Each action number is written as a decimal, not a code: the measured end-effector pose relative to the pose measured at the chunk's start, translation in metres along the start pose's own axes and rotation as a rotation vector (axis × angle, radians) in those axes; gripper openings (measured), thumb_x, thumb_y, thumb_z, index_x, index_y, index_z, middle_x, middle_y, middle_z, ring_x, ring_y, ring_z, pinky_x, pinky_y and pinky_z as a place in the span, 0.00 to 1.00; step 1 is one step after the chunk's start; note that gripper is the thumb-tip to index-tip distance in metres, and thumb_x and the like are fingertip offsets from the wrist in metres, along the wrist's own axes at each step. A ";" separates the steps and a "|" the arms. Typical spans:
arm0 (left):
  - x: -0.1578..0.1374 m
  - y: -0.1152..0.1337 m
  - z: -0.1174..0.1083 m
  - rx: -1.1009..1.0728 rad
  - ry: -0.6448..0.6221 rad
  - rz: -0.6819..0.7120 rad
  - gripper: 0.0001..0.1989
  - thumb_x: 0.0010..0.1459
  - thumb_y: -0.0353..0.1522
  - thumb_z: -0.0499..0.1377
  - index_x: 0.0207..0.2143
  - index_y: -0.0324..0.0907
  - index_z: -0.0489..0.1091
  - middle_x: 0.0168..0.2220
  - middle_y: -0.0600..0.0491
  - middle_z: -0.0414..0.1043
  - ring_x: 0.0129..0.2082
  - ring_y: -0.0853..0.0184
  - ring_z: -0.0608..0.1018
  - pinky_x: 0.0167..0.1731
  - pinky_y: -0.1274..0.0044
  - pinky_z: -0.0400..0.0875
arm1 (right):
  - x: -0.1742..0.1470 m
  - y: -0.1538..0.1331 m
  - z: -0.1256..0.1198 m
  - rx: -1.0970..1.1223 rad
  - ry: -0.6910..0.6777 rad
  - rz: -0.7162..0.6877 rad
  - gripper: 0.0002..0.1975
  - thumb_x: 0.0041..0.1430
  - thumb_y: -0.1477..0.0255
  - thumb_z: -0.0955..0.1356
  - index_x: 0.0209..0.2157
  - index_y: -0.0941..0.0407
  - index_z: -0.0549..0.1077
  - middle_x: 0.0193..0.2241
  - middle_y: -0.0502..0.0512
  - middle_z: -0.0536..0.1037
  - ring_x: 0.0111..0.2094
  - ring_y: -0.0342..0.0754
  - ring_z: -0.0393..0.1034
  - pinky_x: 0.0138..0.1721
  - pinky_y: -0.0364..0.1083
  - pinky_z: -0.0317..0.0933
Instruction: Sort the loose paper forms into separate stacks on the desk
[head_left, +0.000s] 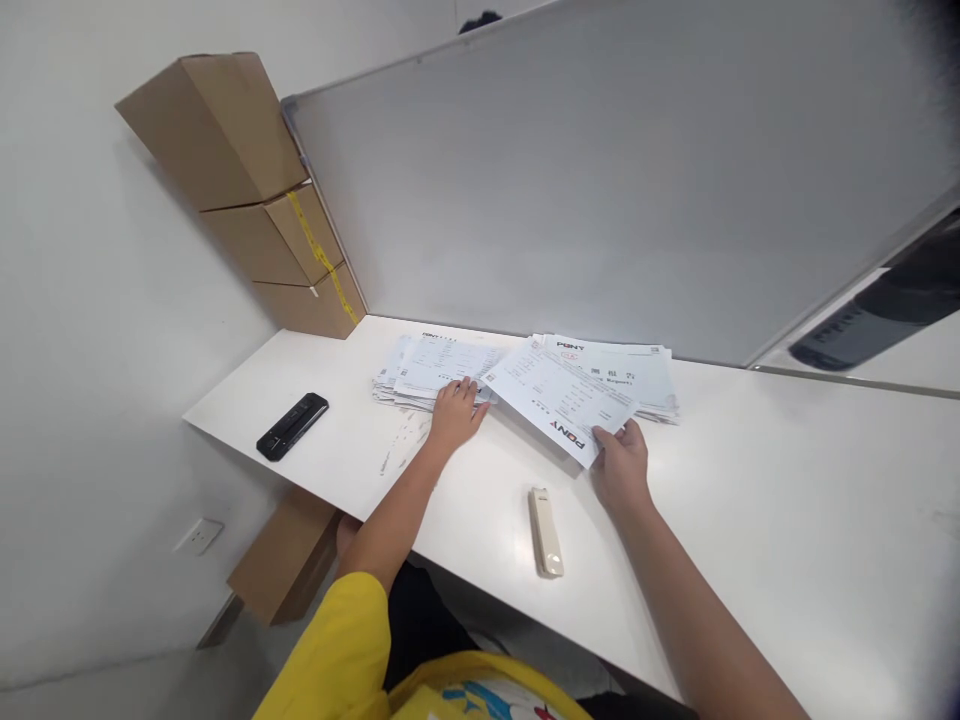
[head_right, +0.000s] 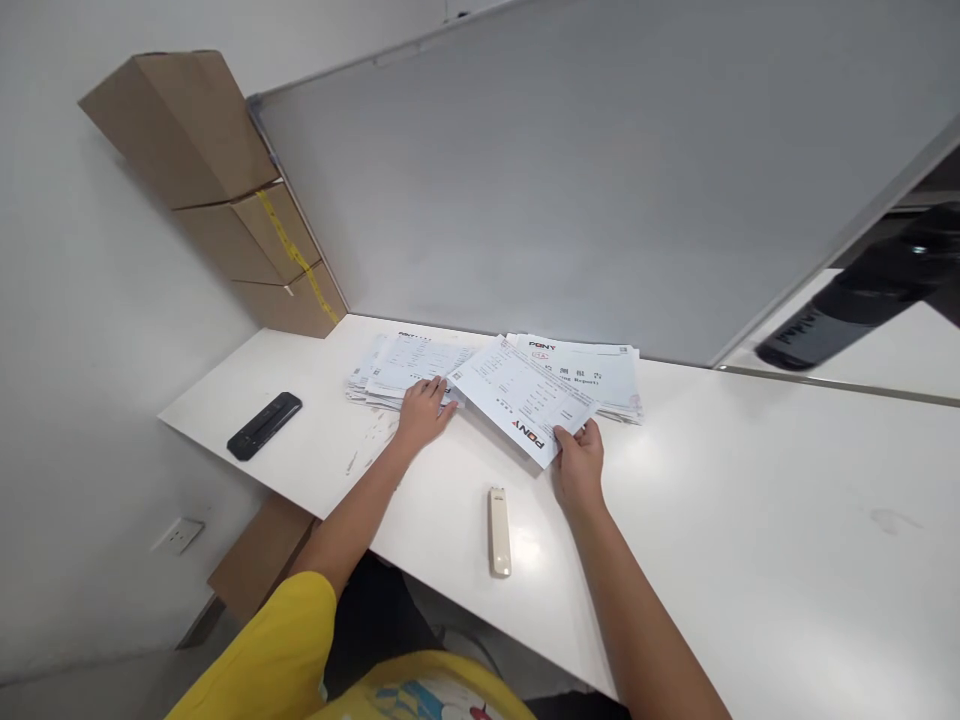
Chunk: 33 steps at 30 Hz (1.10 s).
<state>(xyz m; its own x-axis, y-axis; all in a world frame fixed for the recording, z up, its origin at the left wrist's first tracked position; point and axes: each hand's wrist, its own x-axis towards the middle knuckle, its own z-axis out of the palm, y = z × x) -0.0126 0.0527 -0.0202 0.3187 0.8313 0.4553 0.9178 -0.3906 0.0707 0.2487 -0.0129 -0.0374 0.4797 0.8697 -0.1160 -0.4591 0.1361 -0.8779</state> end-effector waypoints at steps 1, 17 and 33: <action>0.001 0.002 -0.003 0.007 -0.009 -0.019 0.25 0.67 0.43 0.54 0.60 0.38 0.68 0.60 0.42 0.71 0.56 0.51 0.71 0.54 0.62 0.67 | -0.001 -0.002 0.001 0.001 0.009 0.001 0.18 0.44 0.73 0.73 0.39 0.53 0.71 0.36 0.50 0.80 0.40 0.48 0.76 0.48 0.53 0.71; 0.005 0.013 -0.011 0.053 -0.077 -0.063 0.28 0.63 0.44 0.58 0.60 0.38 0.66 0.55 0.41 0.72 0.51 0.49 0.70 0.50 0.61 0.65 | 0.000 -0.002 0.003 0.027 -0.039 -0.042 0.18 0.45 0.74 0.72 0.41 0.52 0.70 0.42 0.52 0.80 0.46 0.50 0.75 0.53 0.57 0.69; 0.002 0.013 -0.014 -0.197 0.072 -0.224 0.15 0.69 0.34 0.50 0.43 0.42 0.76 0.43 0.43 0.79 0.48 0.53 0.76 0.49 0.62 0.69 | -0.002 -0.005 0.007 0.027 -0.032 0.011 0.21 0.45 0.71 0.72 0.44 0.53 0.69 0.43 0.55 0.80 0.45 0.53 0.76 0.49 0.57 0.72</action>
<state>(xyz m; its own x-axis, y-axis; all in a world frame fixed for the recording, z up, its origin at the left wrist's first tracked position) -0.0036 0.0436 -0.0056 0.0896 0.8781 0.4701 0.8975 -0.2759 0.3442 0.2447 -0.0118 -0.0293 0.4507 0.8858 -0.1103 -0.4846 0.1391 -0.8636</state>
